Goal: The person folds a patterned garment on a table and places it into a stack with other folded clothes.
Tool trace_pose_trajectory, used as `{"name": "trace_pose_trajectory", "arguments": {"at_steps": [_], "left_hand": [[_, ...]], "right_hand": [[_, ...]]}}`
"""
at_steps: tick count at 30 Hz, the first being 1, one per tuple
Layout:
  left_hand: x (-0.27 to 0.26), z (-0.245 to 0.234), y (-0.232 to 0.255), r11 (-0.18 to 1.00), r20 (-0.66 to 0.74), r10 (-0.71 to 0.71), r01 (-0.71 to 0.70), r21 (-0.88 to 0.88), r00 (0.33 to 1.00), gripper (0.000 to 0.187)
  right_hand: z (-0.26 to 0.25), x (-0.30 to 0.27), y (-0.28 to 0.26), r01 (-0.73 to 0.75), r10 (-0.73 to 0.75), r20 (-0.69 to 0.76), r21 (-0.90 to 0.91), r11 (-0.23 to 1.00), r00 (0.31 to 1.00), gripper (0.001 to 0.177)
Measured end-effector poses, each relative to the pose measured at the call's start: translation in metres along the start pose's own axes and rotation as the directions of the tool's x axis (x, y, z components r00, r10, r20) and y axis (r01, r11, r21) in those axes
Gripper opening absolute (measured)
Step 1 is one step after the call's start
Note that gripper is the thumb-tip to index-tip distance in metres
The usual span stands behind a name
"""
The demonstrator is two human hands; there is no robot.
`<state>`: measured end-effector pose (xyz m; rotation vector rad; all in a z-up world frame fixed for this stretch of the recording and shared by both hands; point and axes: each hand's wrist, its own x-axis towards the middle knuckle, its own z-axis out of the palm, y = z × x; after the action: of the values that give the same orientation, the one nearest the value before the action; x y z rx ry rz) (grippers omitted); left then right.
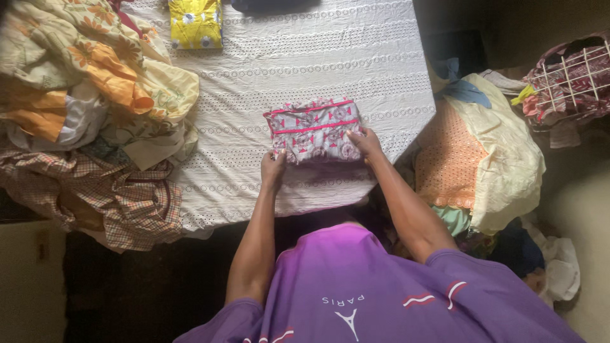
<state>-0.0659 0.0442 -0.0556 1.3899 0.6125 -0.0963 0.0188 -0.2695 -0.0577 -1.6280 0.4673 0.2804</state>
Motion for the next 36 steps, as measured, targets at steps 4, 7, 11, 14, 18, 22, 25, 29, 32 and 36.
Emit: {"name": "trace_pose_trajectory", "arguments": {"at_steps": [4,7,11,14,18,22,25,29,32,36], "left_hand": [[0.017,-0.022,-0.026,0.992,0.247,-0.001,0.031,-0.119,0.969,0.051],[0.016,-0.034,-0.035,0.992,0.355,-0.108,0.124,-0.024,0.929,0.065],[0.011,-0.035,-0.013,0.967,0.267,-0.255,0.239,0.092,0.929,0.101],[0.008,-0.029,0.006,0.946,0.174,-0.307,0.278,0.169,0.936,0.109],[0.013,-0.024,0.026,0.958,0.246,-0.282,0.256,0.130,0.927,0.119],[0.001,-0.021,0.049,0.957,0.325,-0.290,0.277,0.087,0.900,0.122],[-0.003,-0.020,0.066,0.965,0.343,-0.256,0.260,0.034,0.904,0.124],[0.012,-0.022,0.078,0.947,0.285,-0.307,0.322,-0.007,0.908,0.122],[0.031,-0.025,0.083,0.946,0.382,-0.197,0.278,-0.168,0.903,0.111],[0.070,-0.013,0.095,0.944,0.366,-0.238,0.303,-0.131,0.900,0.085]], "right_hand": [[-0.018,-0.011,0.000,-0.104,0.116,0.113,-0.109,0.989,0.987,0.074],[-0.024,-0.020,0.005,-0.108,0.096,0.335,0.019,0.994,0.937,0.067],[-0.034,-0.031,0.002,-0.250,0.232,0.360,0.004,0.968,0.904,0.059],[-0.020,-0.038,-0.004,-0.179,0.040,0.516,0.222,0.959,0.856,0.061],[-0.017,-0.036,-0.016,-0.238,0.109,0.542,0.174,0.955,0.833,0.068],[-0.009,-0.027,-0.025,-0.207,0.113,0.511,0.130,0.970,0.852,0.080],[0.000,-0.025,-0.039,-0.220,0.116,0.487,0.163,0.962,0.865,0.086],[0.015,-0.001,-0.041,-0.213,0.146,0.451,0.102,0.972,0.880,0.086],[0.023,0.023,-0.040,-0.184,0.108,0.413,0.148,0.972,0.904,0.084],[0.020,0.044,-0.056,-0.155,0.141,0.338,0.015,0.988,0.931,0.075]]}}
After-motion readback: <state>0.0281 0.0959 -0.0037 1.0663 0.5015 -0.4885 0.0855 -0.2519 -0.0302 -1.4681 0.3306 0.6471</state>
